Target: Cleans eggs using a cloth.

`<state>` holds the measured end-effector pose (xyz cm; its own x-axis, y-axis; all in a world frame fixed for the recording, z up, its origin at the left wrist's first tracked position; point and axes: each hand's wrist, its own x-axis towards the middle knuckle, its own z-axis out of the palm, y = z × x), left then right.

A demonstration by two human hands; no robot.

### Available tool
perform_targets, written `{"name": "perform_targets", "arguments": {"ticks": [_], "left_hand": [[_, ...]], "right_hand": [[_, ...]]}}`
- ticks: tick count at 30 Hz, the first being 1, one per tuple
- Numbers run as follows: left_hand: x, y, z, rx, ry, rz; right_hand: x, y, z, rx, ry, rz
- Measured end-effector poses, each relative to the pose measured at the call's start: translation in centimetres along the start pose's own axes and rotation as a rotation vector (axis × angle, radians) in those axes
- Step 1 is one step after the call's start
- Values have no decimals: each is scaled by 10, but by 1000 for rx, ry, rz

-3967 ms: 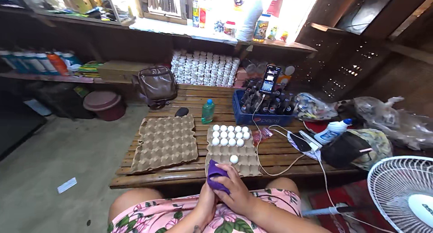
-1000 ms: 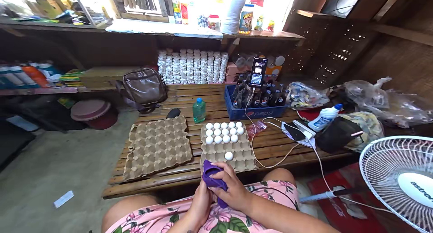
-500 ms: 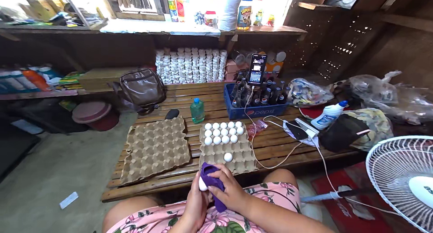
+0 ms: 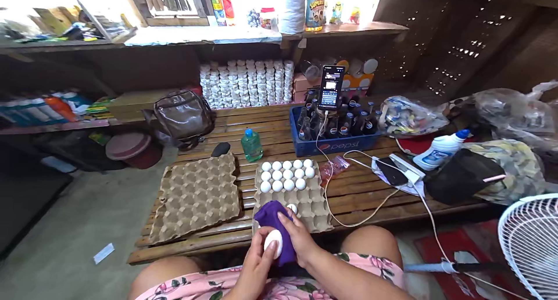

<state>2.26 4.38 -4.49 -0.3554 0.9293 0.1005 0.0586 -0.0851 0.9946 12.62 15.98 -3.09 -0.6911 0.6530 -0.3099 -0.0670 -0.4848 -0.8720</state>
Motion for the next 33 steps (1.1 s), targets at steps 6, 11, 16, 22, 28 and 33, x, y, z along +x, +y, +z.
{"name": "perform_targets", "arguments": {"ticks": [6,11,16,22,28,33], "left_hand": [[39,13,-13,697,-4,203],[75,4,-3,945,103,352],[92,-3,18,1009,56,404],[90,-10,33,938,-35,301],[114,-4,23,1039,71,385],[112,-5,32,1057,81,408]], "right_hand": [[17,-2,-10,181,-72,31],[31,-3,-36,193,-69,-91],[39,-4,-49,305,17,-92],[46,-2,-61,368,86,-51],[41,-6,-52,432,39,-50],[43,-6,-52,409,64,-128]]}}
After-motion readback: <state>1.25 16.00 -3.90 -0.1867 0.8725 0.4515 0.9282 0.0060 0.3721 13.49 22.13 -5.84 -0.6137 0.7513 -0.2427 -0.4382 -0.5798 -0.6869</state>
